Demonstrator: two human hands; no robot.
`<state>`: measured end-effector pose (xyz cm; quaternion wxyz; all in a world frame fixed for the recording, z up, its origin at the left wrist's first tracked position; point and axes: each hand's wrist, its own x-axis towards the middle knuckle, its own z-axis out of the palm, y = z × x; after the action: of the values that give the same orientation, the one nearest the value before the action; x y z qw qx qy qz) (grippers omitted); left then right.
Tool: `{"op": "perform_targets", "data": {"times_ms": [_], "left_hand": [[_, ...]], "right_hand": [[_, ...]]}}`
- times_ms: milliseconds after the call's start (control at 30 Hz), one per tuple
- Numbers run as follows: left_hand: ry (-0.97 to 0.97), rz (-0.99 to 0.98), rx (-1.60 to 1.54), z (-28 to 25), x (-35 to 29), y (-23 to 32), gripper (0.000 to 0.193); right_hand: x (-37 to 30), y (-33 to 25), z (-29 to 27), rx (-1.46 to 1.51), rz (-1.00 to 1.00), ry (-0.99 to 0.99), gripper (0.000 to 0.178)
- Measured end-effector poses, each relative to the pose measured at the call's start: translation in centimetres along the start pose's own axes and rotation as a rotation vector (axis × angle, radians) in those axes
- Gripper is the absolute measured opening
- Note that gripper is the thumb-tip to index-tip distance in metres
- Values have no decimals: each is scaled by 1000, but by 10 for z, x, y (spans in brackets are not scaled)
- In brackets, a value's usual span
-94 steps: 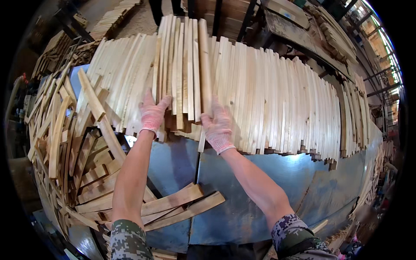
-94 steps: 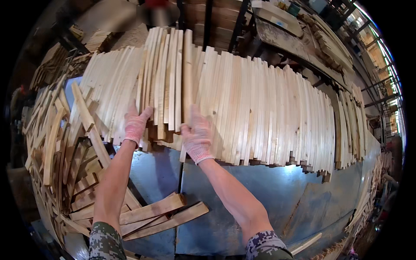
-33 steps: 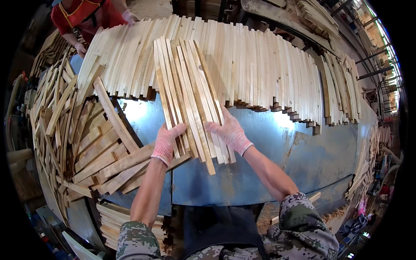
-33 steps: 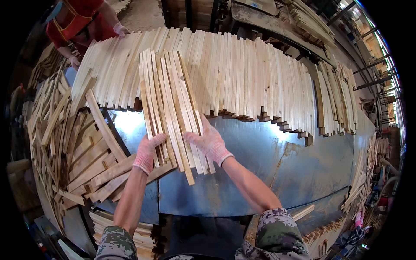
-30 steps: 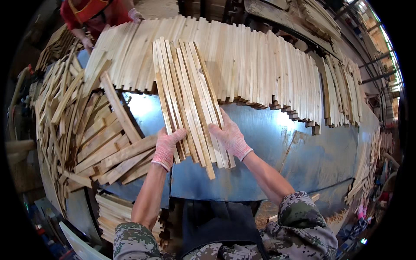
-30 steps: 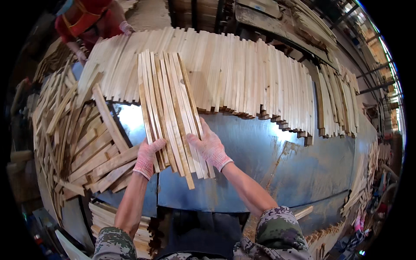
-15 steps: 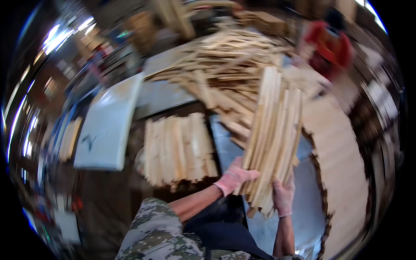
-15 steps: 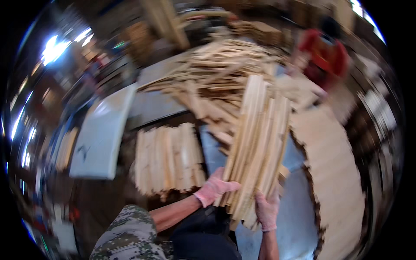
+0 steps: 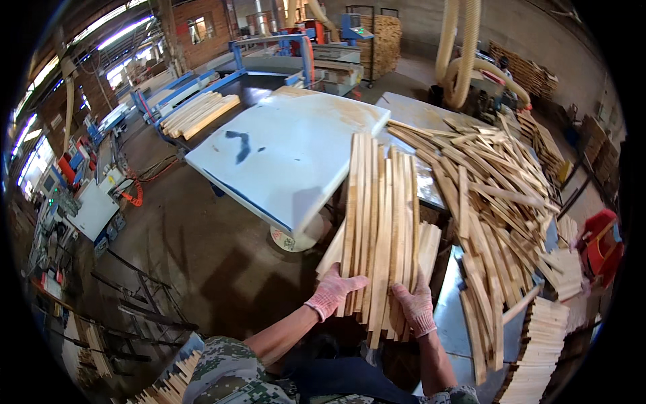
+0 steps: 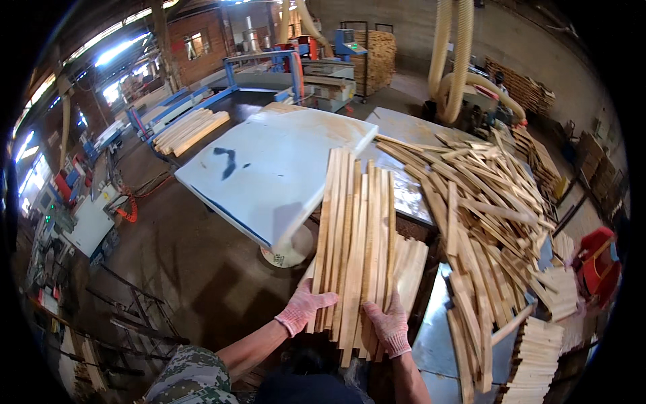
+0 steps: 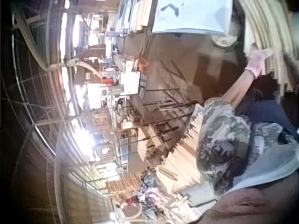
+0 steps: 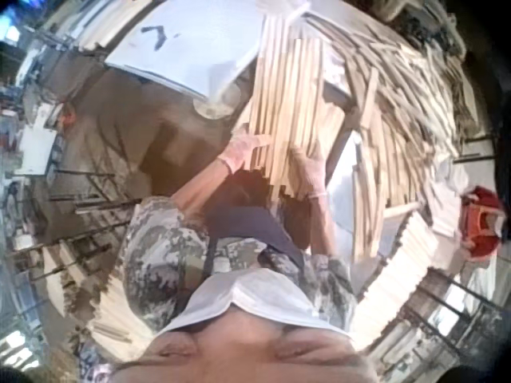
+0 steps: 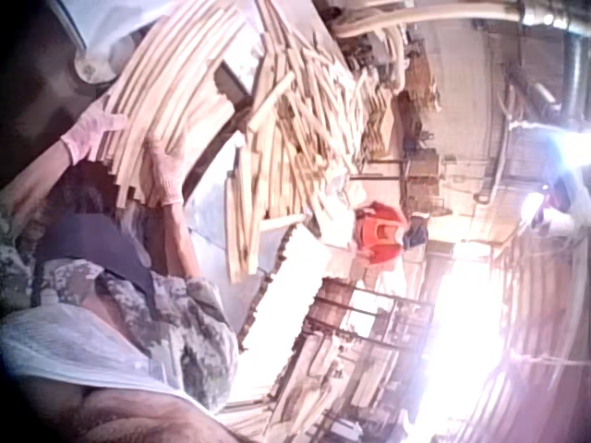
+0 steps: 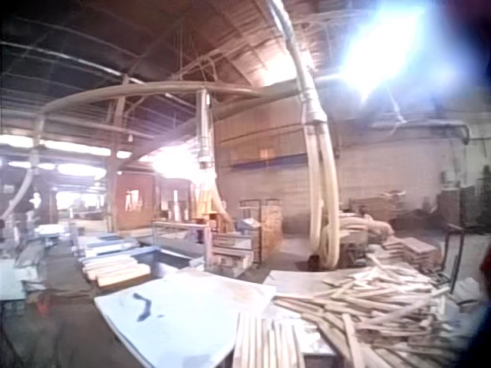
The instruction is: The person repeatedly picks up bundles of thin wooden slats from a metal table and places them onto a moving conveyor belt. The person wears pink gloves and a camouflage shirt while performing this repetitive stacking task in a workshop environment.
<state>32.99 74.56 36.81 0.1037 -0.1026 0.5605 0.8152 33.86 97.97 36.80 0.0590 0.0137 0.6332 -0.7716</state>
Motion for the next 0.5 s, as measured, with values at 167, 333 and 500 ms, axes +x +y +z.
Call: {"op": "perform_targets", "data": {"times_ms": [167, 333, 500], "left_hand": [[52, -59, -133, -172, 57, 81, 42], [114, -198, -17, -312, 122, 139, 61], [156, -102, 170, -405, 193, 183, 118]], "right_hand": [[114, 29, 171, -239, 130, -150, 80], [203, 48, 297, -380, 160, -228, 79], [298, 44, 372, -1303, 191, -422, 79]]}}
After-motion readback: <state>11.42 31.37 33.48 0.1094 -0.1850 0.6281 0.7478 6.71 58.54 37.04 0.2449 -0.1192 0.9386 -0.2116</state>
